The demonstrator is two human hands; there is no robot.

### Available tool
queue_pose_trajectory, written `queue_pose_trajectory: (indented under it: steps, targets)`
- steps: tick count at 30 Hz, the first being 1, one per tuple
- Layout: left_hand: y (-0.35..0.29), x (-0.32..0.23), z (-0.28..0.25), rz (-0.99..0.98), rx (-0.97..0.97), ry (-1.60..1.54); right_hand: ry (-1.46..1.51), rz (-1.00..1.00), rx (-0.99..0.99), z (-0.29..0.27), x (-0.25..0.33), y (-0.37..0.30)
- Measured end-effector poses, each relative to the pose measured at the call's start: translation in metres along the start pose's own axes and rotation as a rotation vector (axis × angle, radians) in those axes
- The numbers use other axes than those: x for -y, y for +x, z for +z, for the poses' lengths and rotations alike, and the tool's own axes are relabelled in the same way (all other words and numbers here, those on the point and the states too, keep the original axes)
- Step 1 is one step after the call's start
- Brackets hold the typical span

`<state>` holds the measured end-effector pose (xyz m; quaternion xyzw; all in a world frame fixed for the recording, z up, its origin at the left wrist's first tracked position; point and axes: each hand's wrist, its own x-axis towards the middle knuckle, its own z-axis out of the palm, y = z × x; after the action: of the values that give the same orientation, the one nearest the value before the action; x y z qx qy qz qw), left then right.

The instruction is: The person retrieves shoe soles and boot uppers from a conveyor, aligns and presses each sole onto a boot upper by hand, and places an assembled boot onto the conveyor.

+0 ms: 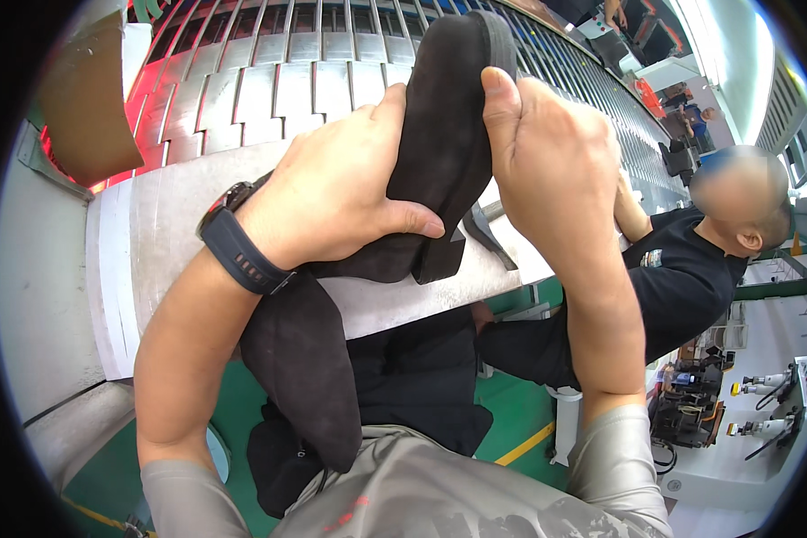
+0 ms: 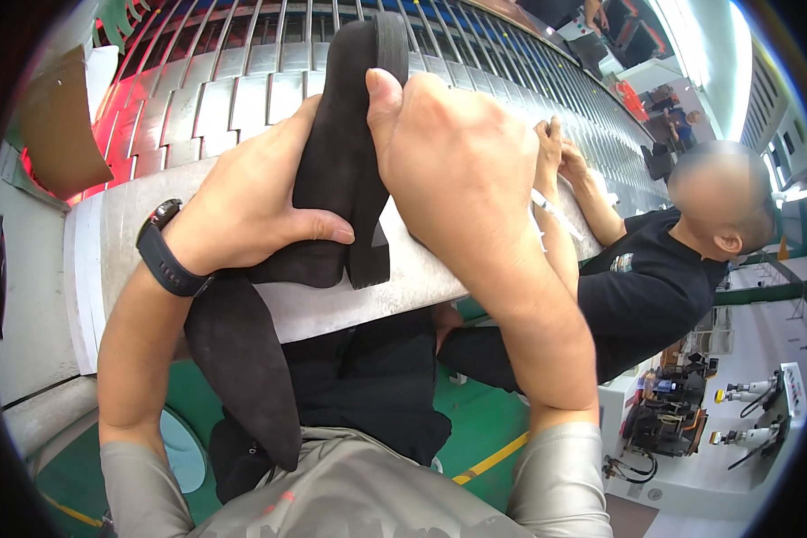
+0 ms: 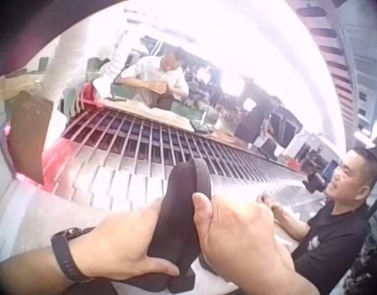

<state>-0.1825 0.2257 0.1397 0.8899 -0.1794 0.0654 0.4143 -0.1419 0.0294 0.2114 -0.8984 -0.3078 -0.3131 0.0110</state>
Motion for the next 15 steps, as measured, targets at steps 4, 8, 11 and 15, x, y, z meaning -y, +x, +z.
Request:
queue_pose_trajectory:
  steps: [4,8,11,15]
  targets:
    - [-0.005,0.0,0.003,0.057,-0.025,0.025,0.609,0.247,0.282,-0.013,-0.025,0.013]
    - [-0.015,-0.006,0.009,0.177,-0.126,0.126,0.946,0.359,0.347,-0.012,-0.035,0.031]
    - [-0.013,-0.006,0.01,0.178,-0.13,0.12,1.075,0.323,0.293,-0.005,-0.037,0.029]
    - [-0.014,-0.002,0.011,0.202,-0.135,0.123,1.089,0.286,0.311,0.001,-0.043,0.025]
